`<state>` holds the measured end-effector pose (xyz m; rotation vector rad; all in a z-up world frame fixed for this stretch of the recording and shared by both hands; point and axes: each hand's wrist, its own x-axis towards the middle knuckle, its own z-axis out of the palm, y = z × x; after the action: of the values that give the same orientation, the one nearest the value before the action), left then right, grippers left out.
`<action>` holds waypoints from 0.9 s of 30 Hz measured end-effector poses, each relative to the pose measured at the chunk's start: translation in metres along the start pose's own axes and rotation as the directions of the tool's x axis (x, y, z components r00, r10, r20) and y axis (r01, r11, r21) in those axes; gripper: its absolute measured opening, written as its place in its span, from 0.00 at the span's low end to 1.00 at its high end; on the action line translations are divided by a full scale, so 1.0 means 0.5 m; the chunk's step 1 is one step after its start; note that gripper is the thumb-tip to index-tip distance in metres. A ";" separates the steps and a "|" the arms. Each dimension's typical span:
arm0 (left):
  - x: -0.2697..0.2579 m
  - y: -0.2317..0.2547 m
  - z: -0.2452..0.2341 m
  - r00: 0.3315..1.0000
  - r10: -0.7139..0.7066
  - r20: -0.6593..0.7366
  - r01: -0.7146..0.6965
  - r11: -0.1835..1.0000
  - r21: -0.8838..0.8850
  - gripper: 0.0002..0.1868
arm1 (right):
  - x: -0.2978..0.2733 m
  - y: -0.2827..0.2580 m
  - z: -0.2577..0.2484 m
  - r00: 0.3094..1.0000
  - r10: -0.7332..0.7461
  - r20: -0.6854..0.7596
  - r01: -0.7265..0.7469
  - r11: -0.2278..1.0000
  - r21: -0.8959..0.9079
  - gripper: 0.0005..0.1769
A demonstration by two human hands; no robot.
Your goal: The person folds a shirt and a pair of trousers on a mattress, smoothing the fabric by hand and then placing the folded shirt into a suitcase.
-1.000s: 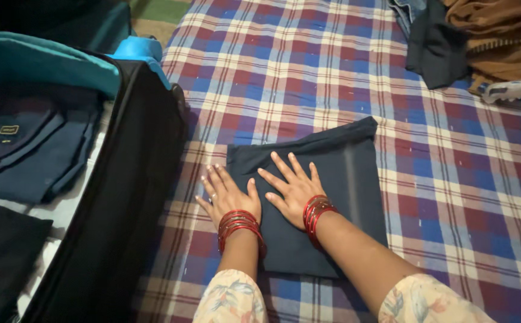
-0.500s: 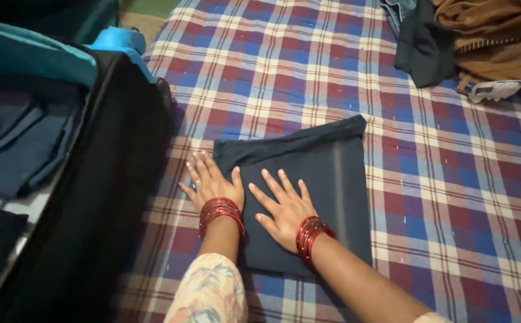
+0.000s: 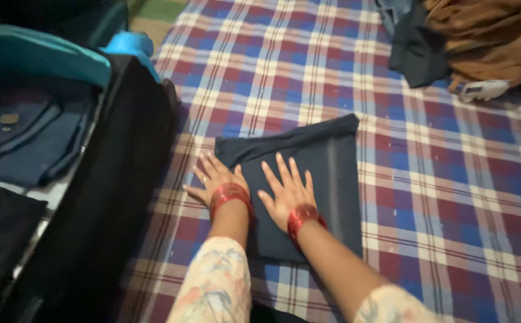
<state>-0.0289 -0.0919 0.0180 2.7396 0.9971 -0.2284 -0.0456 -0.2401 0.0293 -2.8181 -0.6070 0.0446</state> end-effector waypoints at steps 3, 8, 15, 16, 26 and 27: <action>-0.093 -0.014 0.027 0.983 0.061 -0.174 -0.062 0.998 -0.004 0.43 | -0.090 0.022 -0.020 0.996 0.076 0.046 -0.075 0.997 -0.007 0.40; -0.228 -0.008 0.018 0.912 0.407 -0.044 -0.403 0.912 0.072 0.45 | -0.198 0.039 -0.059 0.912 0.393 0.117 -0.374 0.914 -0.154 0.39; -0.203 -0.008 0.012 0.877 0.480 0.010 -0.481 0.876 0.035 0.47 | -0.190 0.066 -0.031 0.873 0.484 0.059 -0.475 0.871 -0.128 0.43; -0.192 -0.001 0.016 0.895 0.446 -0.016 -0.445 0.894 0.052 0.47 | -0.180 0.074 -0.029 0.867 0.493 0.071 -0.484 0.867 -0.115 0.45; -0.074 0.027 0.023 0.912 0.383 -0.149 -0.376 0.924 0.074 0.51 | -0.064 0.111 -0.018 0.823 0.566 -0.035 -0.567 0.820 -0.080 0.53; -0.069 0.026 0.025 0.914 0.381 -0.143 -0.373 0.924 0.077 0.51 | -0.056 0.113 -0.016 0.823 0.567 -0.027 -0.568 0.819 -0.080 0.53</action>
<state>-0.0478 -0.1259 0.0156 2.9587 0.4759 0.0277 -0.0480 -0.3032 0.0217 -2.9716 0.2658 0.1298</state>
